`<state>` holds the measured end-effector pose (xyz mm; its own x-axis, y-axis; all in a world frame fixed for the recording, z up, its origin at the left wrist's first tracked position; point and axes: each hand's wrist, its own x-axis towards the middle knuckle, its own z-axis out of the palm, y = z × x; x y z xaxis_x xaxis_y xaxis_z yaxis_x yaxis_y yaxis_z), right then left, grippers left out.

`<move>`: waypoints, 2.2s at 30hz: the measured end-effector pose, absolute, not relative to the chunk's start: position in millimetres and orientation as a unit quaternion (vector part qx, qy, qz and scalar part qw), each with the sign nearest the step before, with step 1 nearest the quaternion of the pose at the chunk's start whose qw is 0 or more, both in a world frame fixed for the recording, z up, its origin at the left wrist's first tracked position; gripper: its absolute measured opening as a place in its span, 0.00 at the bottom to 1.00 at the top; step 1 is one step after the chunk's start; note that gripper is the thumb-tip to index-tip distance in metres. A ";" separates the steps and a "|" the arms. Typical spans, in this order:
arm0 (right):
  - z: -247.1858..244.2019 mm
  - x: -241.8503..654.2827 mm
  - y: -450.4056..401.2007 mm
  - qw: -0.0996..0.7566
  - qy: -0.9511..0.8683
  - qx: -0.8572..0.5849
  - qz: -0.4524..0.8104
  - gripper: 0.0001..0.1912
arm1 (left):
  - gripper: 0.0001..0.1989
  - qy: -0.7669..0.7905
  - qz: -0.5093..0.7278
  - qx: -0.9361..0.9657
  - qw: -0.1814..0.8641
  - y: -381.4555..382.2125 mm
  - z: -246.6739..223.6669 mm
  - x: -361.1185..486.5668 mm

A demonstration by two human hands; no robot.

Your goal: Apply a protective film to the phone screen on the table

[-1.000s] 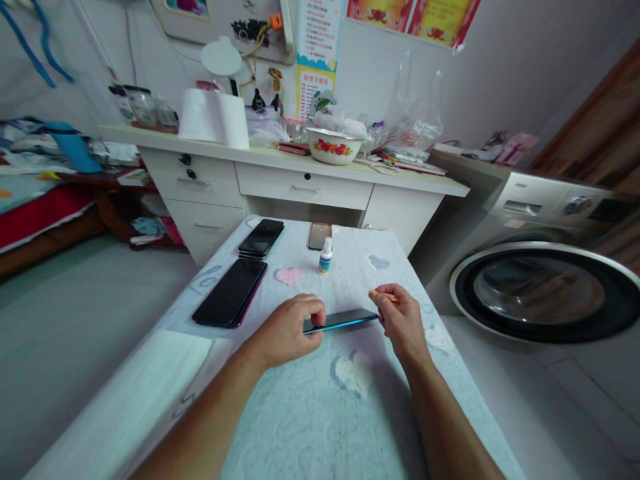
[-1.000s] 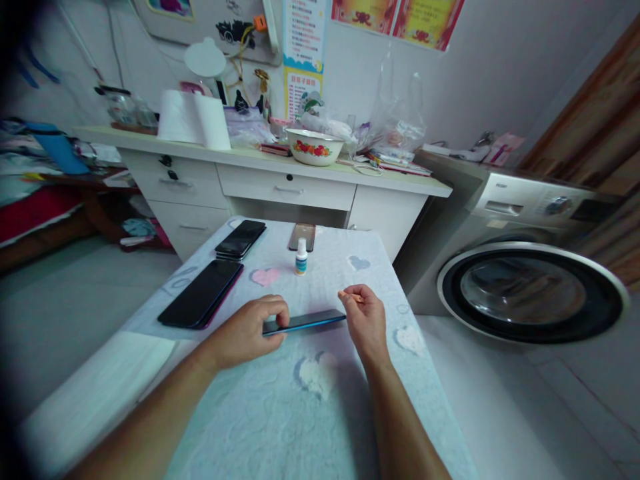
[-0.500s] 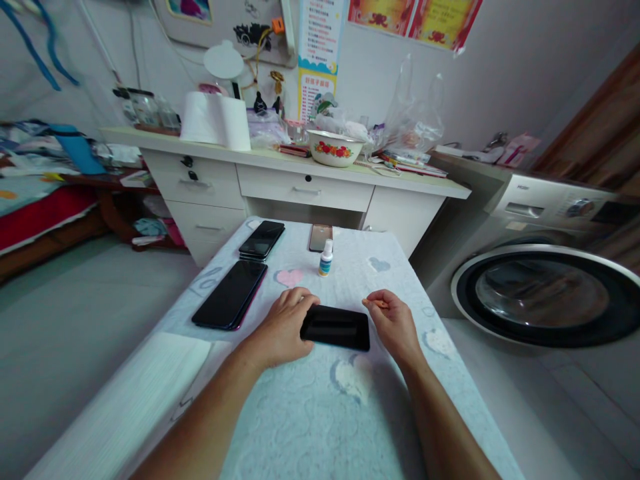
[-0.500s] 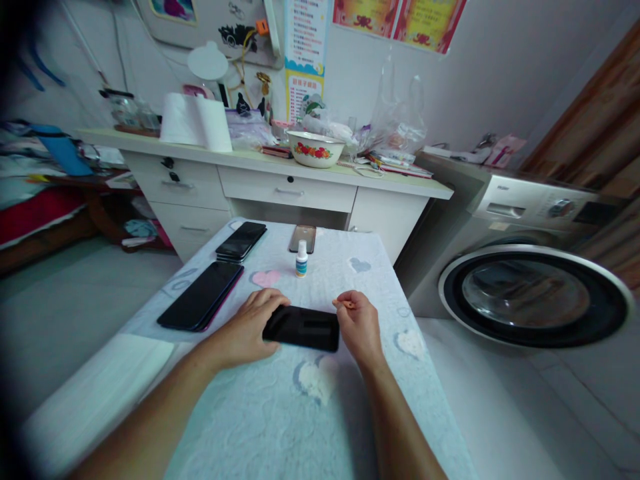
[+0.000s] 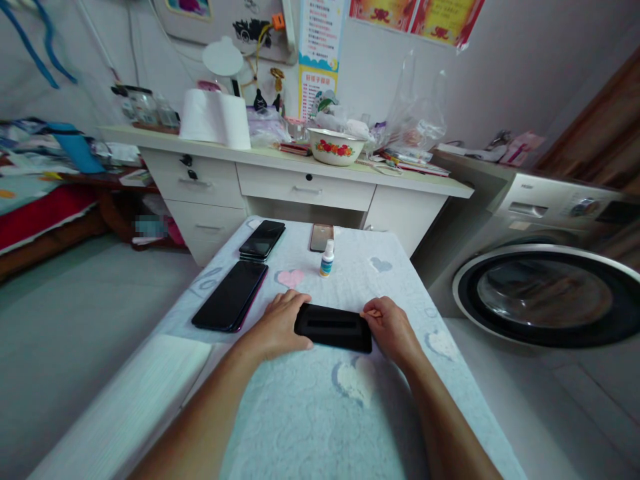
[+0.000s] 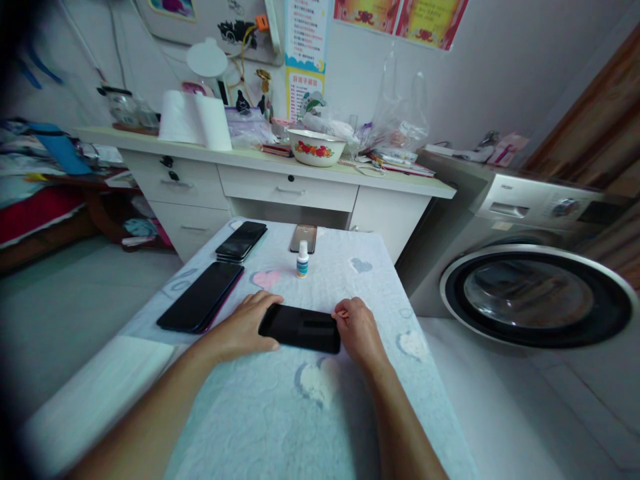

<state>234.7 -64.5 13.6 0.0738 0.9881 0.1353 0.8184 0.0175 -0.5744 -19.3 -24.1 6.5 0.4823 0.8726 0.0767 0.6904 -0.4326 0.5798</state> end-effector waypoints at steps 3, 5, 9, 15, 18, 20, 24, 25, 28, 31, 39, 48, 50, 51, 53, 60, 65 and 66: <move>14.9 232.3 -65.2 0.253 -0.676 -0.675 0.152 0.05 | 0.35 0.465 0.199 0.828 0.245 -23.7 4.1 -20.0; 17.3 230.7 -66.3 0.242 -0.682 -0.674 0.150 0.06 | 0.35 0.457 0.208 0.830 0.245 -23.7 2.2 -20.6; 25.0 228.8 -70.4 0.203 -0.695 -0.673 0.152 0.07 | 0.35 0.448 0.219 0.826 0.262 -24.1 0.4 -20.7; 35.5 225.1 -81.4 0.149 -0.719 -0.658 0.166 0.08 | 0.35 0.440 0.238 0.817 0.287 -25.0 1.1 -18.2; 40.0 221.1 -88.7 0.132 -0.730 -0.648 0.172 0.08 | 0.33 0.449 0.241 0.813 0.281 -26.1 2.2 -17.0; 43.6 218.8 -92.8 0.125 -0.742 -0.633 0.181 0.09 | 0.32 0.462 0.242 0.809 0.270 -26.6 2.4 -15.9; 50.2 219.8 -93.6 0.110 -0.769 -0.587 0.227 0.08 | 0.31 0.480 0.241 0.804 0.254 -25.8 -0.3 -12.0; 50.8 221.3 -91.8 0.106 -0.773 -0.578 0.240 0.07 | 0.30 0.487 0.240 0.801 0.252 -25.3 -1.6 -10.6; 47.2 225.8 -83.9 0.130 -0.770 -0.578 0.237 0.06 | 0.30 0.501 0.249 0.792 0.245 -23.7 -5.0 -6.3; 36.5 227.6 -76.0 0.192 -0.757 -0.597 0.185 0.06 | 0.28 0.509 0.258 0.785 0.240 -21.9 -6.8 -2.8; 22.3 229.2 -74.5 0.193 -0.762 -0.586 0.194 0.09 | 0.24 0.515 0.276 0.778 0.231 -17.5 -9.9 0.7; 22.4 238.9 -79.2 0.221 -0.757 -0.579 0.207 0.05 | 0.24 0.524 0.281 0.784 0.177 -17.3 -15.9 3.6; 19.3 241.4 -77.4 0.216 -0.750 -0.592 0.200 0.05 | 0.22 0.529 0.283 0.782 0.170 -16.7 -17.4 3.7; 17.9 242.3 -76.9 0.213 -0.749 -0.594 0.202 0.05 | 0.22 0.531 0.283 0.781 0.168 -16.5 -18.0 3.7; 16.0 243.4 -77.1 0.208 -0.750 -0.589 0.217 0.05 | 0.20 0.537 0.286 0.776 0.166 -16.1 -18.9 3.6; 17.8 240.2 -85.0 0.214 -0.735 -0.562 0.313 0.04 | 0.17 0.536 0.279 0.781 0.161 -15.8 -20.1 4.0; 18.9 235.0 -90.5 0.211 -0.729 -0.531 0.376 0.02 | 0.26 0.508 0.273 0.800 0.164 -15.1 -22.6 3.9; 19.0 234.3 -91.2 0.208 -0.728 -0.523 0.391 0.02 | 0.27 0.506 0.272 0.801 0.167 -14.9 -22.9 3.8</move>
